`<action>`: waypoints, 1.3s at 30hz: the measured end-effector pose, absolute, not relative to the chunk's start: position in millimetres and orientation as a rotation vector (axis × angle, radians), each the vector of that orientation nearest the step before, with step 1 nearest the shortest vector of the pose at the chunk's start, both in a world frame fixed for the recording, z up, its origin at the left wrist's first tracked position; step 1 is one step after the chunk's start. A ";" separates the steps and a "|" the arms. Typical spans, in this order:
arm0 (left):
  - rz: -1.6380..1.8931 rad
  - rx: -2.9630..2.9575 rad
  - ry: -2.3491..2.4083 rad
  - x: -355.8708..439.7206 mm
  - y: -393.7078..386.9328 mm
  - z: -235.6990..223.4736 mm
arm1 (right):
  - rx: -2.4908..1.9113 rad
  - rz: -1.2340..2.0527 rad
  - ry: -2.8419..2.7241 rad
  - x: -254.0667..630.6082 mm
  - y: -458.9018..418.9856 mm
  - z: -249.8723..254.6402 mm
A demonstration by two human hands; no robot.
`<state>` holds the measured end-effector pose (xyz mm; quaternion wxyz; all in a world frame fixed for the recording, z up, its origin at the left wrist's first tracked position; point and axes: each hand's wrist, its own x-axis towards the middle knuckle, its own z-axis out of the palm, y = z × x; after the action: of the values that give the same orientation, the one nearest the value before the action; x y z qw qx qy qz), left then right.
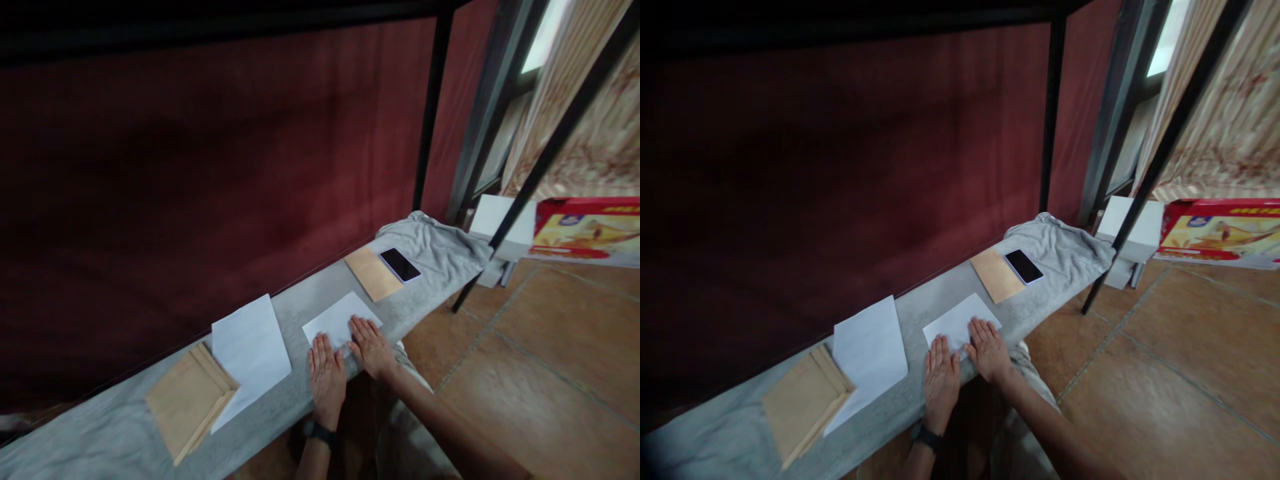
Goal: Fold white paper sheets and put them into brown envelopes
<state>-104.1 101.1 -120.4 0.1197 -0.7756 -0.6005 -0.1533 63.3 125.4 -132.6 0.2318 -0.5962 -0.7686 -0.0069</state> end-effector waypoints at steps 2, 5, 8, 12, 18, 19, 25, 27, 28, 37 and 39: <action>-0.454 -2.223 -1.800 -106.4 98.9 -119.5 | -1.664 -0.056 -2.105 70.3 124.5 -134.4; -0.468 -2.182 -1.855 -110.5 95.9 -119.7 | -1.696 -0.121 -2.091 82.2 123.0 -136.6; -0.497 -2.149 -1.894 -114.6 93.0 -120.5 | -1.722 -0.171 -2.073 95.1 121.7 -139.5; -0.499 -2.115 -1.958 -120.1 90.2 -121.5 | -1.749 -0.159 -2.049 107.8 119.2 -141.1; -0.580 -2.033 -2.010 -121.3 90.6 -115.1 | -1.881 -0.043 -1.956 105.6 115.2 -129.0; -0.605 -2.029 -1.993 -117.6 91.3 -113.1 | -1.884 -0.022 -1.942 101.7 115.0 -125.1; -0.498 -2.393 -1.744 -78.7 95.4 -116.4 | -1.607 0.228 -2.097 64.5 114.3 -103.3; -0.449 -2.438 -1.720 -70.6 94.6 -122.4 | -1.529 0.288 -2.156 57.7 113.2 -102.3; -0.440 -2.439 -1.723 -68.9 93.7 -124.9 | -1.514 0.296 -2.173 57.1 112.4 -103.4; -0.445 -2.312 -1.872 -83.5 84.3 -117.3 | -1.615 0.086 -2.146 88.7 108.3 -123.0; -0.438 -2.260 -1.919 -88.8 82.8 -116.7 | -1.664 0.064 -2.127 93.5 109.4 -124.2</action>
<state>-88.8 82.8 -116.7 0.0723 -0.7520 -0.6387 -0.1459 93.5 109.4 -124.2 0.2184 -0.6012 -0.7683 0.0231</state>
